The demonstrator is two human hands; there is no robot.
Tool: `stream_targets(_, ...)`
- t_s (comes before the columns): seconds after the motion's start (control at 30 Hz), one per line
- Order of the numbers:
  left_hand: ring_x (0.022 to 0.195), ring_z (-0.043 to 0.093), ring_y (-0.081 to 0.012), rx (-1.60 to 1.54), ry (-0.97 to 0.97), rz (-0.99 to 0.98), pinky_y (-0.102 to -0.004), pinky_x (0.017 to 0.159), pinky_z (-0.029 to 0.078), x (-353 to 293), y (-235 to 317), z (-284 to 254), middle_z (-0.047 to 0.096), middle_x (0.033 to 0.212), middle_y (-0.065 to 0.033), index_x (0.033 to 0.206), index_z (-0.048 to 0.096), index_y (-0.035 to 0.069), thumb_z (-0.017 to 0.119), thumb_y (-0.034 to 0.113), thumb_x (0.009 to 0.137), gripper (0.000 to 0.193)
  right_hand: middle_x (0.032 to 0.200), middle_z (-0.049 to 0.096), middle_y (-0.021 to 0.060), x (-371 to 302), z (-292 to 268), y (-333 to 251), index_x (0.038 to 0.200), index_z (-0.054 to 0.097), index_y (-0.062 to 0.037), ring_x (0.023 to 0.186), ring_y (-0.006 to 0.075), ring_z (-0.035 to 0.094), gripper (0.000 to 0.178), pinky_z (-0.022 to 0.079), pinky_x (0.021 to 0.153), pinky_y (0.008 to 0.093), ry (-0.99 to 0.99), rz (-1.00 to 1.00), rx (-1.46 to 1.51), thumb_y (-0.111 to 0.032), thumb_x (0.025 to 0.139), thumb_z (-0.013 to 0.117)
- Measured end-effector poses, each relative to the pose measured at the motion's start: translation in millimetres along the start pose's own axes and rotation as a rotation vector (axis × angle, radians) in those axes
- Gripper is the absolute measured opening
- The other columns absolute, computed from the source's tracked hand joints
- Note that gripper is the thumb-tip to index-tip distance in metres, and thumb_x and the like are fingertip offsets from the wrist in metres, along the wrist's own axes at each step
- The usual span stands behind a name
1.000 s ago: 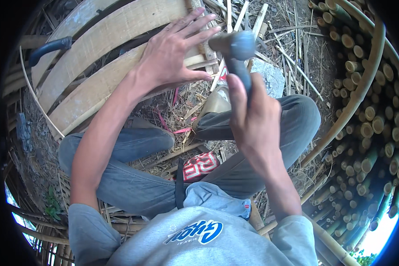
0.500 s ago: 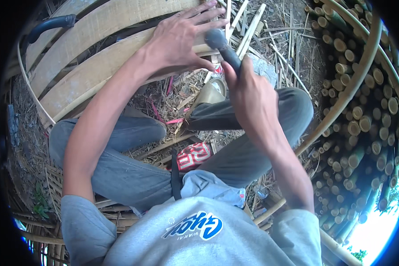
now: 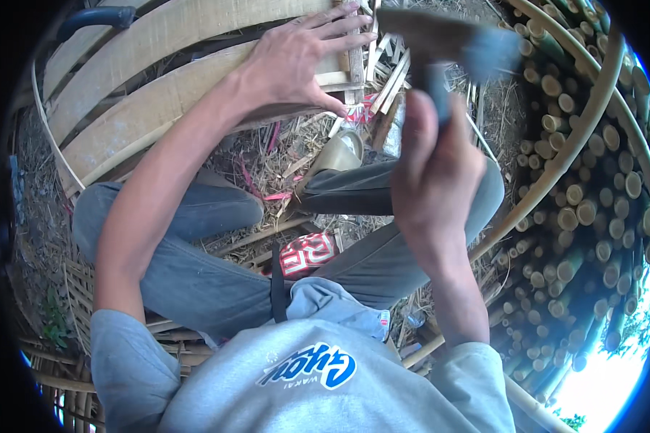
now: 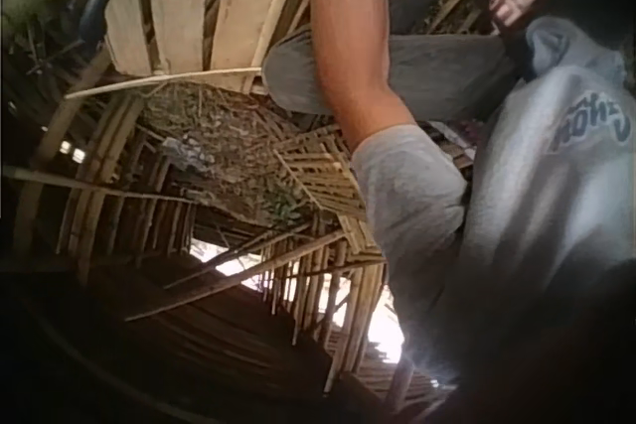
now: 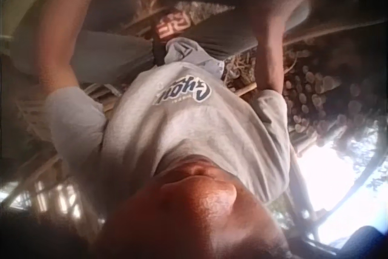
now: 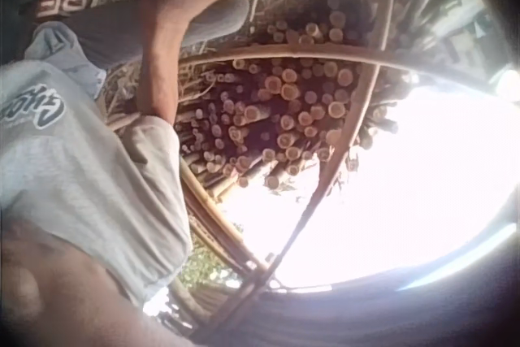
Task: The person attaches thin bamboo strips to a wooden frame using a hammer and nails, positioning each strip by hand and striking the nail to secure it.
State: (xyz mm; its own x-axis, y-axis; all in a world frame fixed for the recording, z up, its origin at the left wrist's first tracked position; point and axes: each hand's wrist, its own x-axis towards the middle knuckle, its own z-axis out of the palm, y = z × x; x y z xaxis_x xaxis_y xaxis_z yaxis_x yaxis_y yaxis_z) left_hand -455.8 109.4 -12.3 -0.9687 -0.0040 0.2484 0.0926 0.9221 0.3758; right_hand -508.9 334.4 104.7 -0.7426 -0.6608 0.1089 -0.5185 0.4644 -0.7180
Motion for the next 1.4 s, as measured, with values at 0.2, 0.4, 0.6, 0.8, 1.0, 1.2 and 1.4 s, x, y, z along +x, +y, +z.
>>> stream_targets(0.2, 0.155, 0.023, -0.0329, 0.037, 0.041, 0.041, -0.0502, 0.123, 0.033, 8, -8, 3, 0.033, 0.165, -0.0139, 0.154, 0.045, 0.01, 0.075, 0.081, 0.066, 0.117, 0.066, 0.058, 0.0293, 5, 28, 38, 0.108, 0.054, 0.0022, 0.064, 0.0453, 0.063, 0.036, 0.045, 0.058, 0.0503, -0.313, 0.155, -0.497, -0.034, 0.109, 0.05)
stream_targets(0.4, 0.155, 0.024, -0.0315, -0.052, 0.003, 0.012, -0.0513, 0.123, 0.033, 9, 3, -5, 0.034, 0.165, -0.0139, 0.154, 0.046, 0.013, 0.081, 0.074, 0.065, 0.112, 0.072, 0.062, 0.0116, 0, 17, 71, 0.101, 0.058, 0.0009, 0.061, 0.0172, 0.061, 0.026, 0.046, 0.053, 0.0339, 0.216, -0.339, -0.223, -0.022, 0.109, 0.048)
stream_targets(0.6, 0.156, 0.022, -0.0319, 0.037, 0.091, 0.009, -0.0481, 0.126, 0.027, -3, -12, 10, 0.038, 0.163, -0.0134, 0.153, 0.047, 0.014, 0.072, 0.085, 0.065, 0.116, 0.065, 0.051, 0.0037, 12, 15, 22, 0.097, 0.059, -0.0005, 0.057, 0.015, 0.053, 0.041, 0.042, 0.053, 0.0317, -0.015, 0.039, -0.12, -0.038, 0.11, 0.047)
stream_targets(0.8, 0.157, 0.018, -0.0336, 0.055, 0.087, 0.125, -0.0512, 0.126, 0.025, 7, -1, 18, 0.029, 0.167, -0.0125, 0.162, 0.029, 0.017, 0.068, 0.087, 0.068, 0.124, 0.07, 0.058, 0.0191, -1, 47, 72, 0.099, 0.061, -0.0009, 0.067, 0.0256, 0.063, 0.04, 0.05, 0.061, 0.0438, -0.11, 0.135, -0.335, -0.036, 0.11, 0.047)
stream_targets(1.0, 0.153, 0.03, -0.0208, 0.088, 0.045, -0.139, -0.049, 0.123, 0.037, -3, 3, 11, 0.033, 0.166, 0.0048, 0.158, 0.037, 0.034, 0.084, 0.067, 0.065, 0.109, 0.066, 0.044, -0.0061, 11, 1, 23, 0.084, 0.048, -0.0113, 0.052, 0.0017, 0.039, 0.046, 0.031, 0.045, 0.0188, 0.162, 0.165, 0.262, -0.05, 0.109, 0.044)
stream_targets(1.2, 0.152, 0.033, -0.0274, 0.155, 0.189, -0.171, -0.0448, 0.124, 0.033, -6, 29, 8, 0.033, 0.165, -0.0113, 0.15, 0.049, 0.011, 0.084, 0.043, 0.078, 0.086, 0.064, 0.045, -0.0051, 15, 9, 75, 0.089, 0.051, -0.0093, 0.053, 0.0025, 0.043, 0.044, 0.034, 0.045, 0.0185, 0.145, 0.073, 0.294, -0.048, 0.109, 0.045)
stream_targets(1.4, 0.11, 0.062, -0.0325, 0.204, 0.092, -0.348, -0.0455, 0.089, 0.047, -23, 66, -5, 0.065, 0.115, -0.0151, 0.1, 0.064, 0.005, 0.077, 0.031, 0.088, 0.031, 0.058, 0.04, -0.0044, 17, 25, 103, 0.084, 0.049, -0.0093, 0.042, 0.0051, 0.035, 0.049, 0.029, 0.037, 0.0239, 0.088, 0.376, 0.668, -0.051, 0.109, 0.043)
